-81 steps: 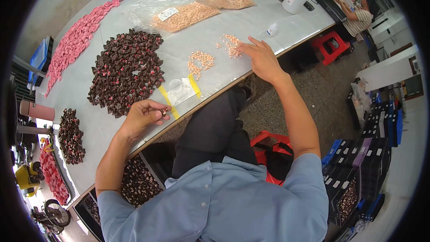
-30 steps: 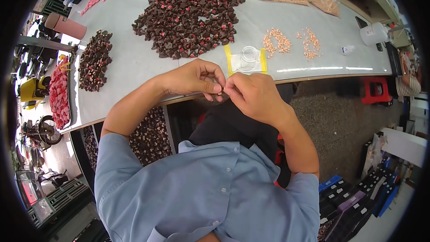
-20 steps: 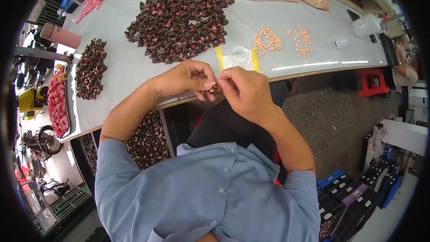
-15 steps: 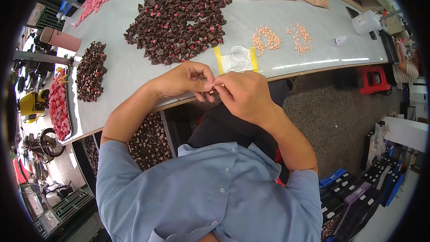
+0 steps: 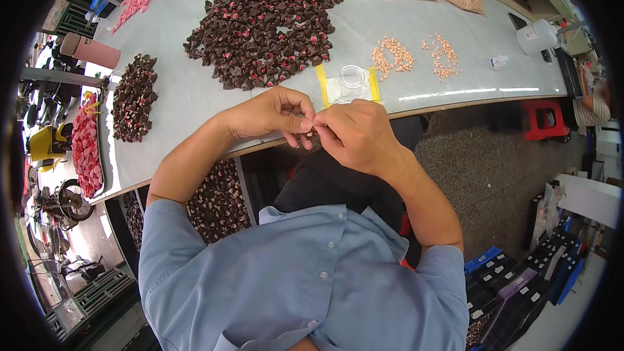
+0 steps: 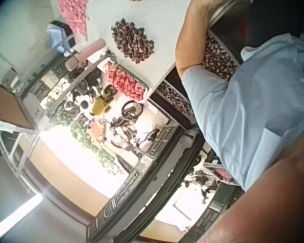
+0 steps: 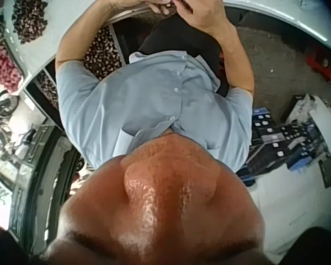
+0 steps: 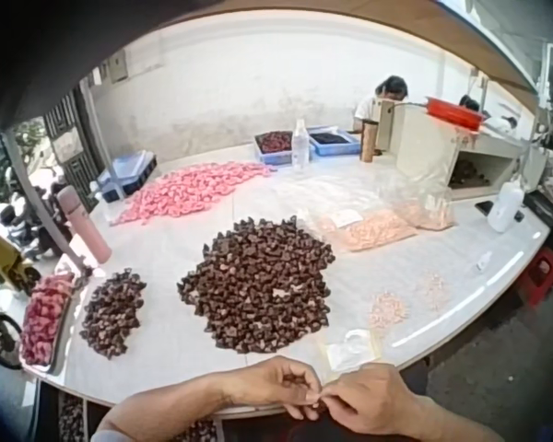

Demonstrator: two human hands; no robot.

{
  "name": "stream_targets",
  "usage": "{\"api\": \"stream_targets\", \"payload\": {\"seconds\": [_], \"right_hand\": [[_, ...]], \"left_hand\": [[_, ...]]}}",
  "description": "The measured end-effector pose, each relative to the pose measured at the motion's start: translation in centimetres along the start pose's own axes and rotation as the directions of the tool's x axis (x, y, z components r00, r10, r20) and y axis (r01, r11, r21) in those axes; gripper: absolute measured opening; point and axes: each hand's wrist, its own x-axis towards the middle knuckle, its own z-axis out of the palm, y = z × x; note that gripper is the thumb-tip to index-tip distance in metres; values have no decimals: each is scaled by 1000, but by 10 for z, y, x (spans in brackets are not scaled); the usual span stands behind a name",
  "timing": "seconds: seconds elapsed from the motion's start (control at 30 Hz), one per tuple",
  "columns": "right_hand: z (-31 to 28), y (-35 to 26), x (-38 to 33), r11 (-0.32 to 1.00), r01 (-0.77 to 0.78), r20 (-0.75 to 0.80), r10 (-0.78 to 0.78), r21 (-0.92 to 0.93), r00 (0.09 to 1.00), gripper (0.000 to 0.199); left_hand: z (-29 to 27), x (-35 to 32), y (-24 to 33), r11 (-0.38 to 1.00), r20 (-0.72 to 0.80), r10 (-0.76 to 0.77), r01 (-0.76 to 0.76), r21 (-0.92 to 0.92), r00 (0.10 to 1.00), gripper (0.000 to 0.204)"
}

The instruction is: Bagging small plastic parts from a workbench into clear plastic bags.

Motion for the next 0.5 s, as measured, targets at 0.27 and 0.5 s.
{"api": "stream_targets", "payload": {"seconds": [0.27, 0.5], "right_hand": [[7, 4, -5, 997, -41, -70, 46, 69, 996, 16], [-4, 7, -7, 983, -150, 0, 151, 101, 988, 13]], "left_hand": [[0, 1, 0, 999, -5, 20, -20, -30, 1000, 20], [2, 3, 0, 998, -39, 45, -47, -38, 998, 22]]}}
